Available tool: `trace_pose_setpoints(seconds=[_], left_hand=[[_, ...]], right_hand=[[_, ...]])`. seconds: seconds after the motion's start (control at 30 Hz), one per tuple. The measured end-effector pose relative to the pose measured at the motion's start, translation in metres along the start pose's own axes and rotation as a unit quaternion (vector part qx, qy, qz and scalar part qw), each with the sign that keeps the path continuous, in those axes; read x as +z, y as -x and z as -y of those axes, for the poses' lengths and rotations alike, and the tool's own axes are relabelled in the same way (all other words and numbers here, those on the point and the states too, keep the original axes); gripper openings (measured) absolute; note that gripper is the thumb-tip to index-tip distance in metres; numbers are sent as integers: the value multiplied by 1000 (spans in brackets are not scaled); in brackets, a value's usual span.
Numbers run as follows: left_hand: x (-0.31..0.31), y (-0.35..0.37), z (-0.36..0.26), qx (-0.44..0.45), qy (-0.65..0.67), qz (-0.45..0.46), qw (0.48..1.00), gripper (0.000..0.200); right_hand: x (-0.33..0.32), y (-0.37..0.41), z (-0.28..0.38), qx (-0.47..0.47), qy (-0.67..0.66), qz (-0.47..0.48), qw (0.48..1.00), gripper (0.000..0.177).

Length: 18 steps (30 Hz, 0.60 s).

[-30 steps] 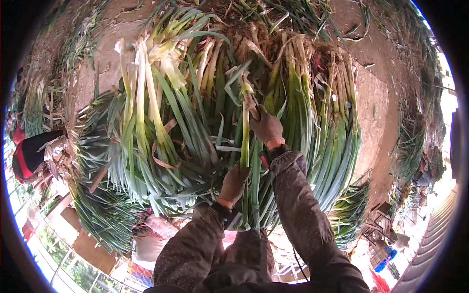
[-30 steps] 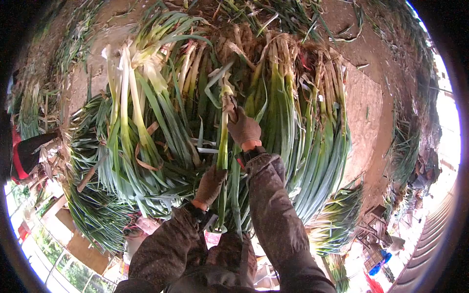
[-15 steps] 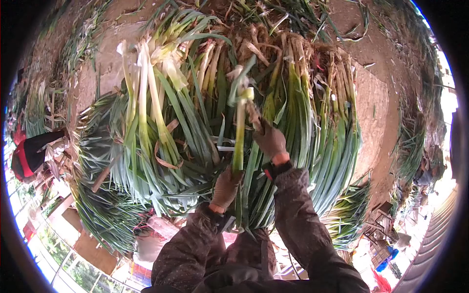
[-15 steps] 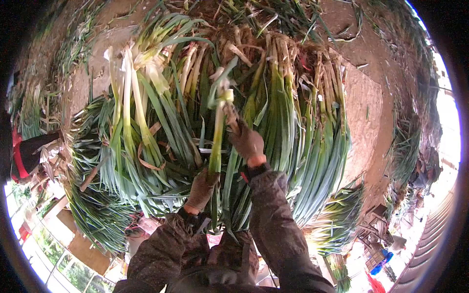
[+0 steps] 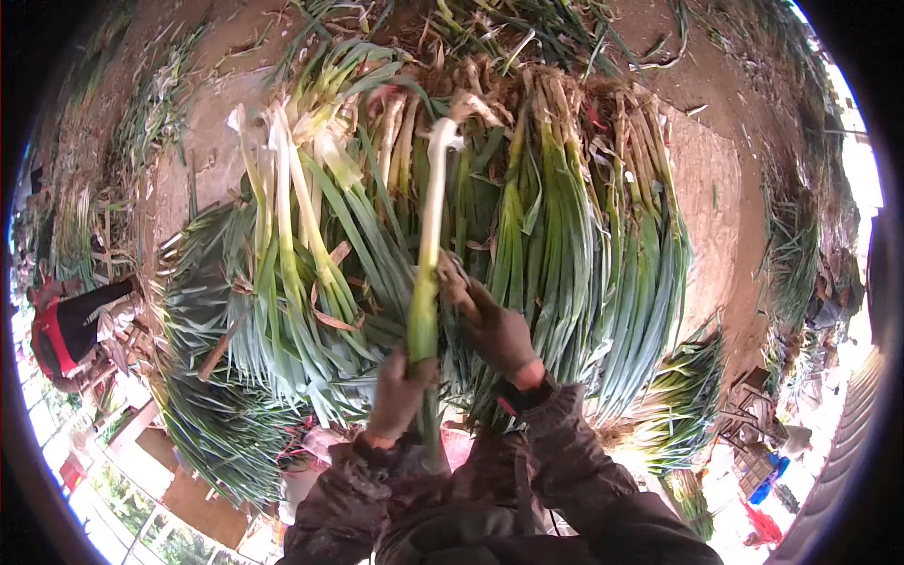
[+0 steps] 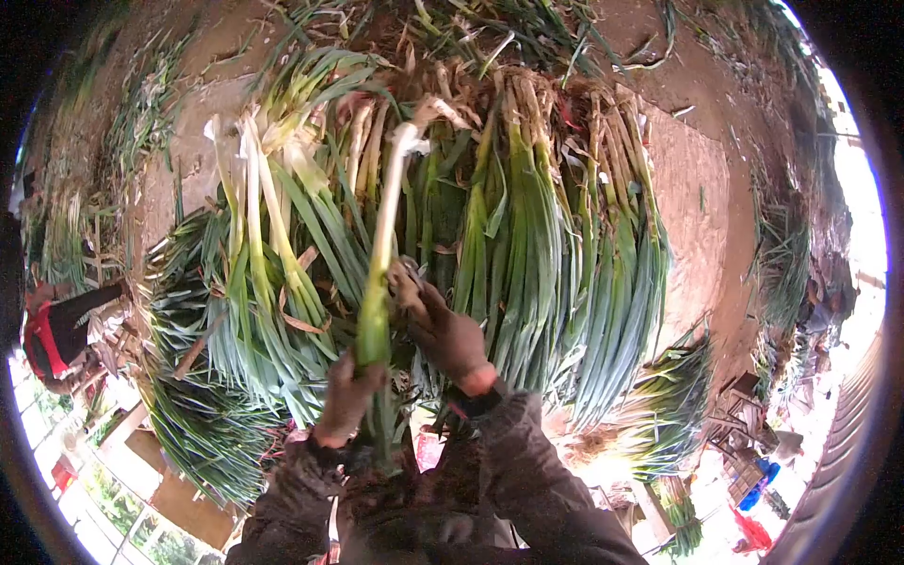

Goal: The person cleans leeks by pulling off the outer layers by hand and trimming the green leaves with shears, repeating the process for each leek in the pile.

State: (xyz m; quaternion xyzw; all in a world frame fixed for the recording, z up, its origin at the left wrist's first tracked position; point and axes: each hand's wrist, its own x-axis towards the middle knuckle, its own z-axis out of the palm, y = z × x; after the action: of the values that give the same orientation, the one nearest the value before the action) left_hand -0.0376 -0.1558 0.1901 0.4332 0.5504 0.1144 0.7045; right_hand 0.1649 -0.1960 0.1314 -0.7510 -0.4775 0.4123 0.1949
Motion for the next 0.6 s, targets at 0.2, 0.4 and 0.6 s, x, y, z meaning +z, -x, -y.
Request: trace_pose_setpoints(seconds=[0.2, 0.4, 0.6], left_hand=[[-87, 39, -65, 19, -86, -209, 974, 27], [-132, 44, -21, 70, -157, -219, 961, 21], [-134, 128, -6, -19, -236, -182, 954, 22]], right_hand=[[14, -40, 114, -103, -5, -3, 995, 58], [36, -29, 106, -68, -47, 69, 994, 59], [21, -5, 3, 85, -57, 87, 991, 67]])
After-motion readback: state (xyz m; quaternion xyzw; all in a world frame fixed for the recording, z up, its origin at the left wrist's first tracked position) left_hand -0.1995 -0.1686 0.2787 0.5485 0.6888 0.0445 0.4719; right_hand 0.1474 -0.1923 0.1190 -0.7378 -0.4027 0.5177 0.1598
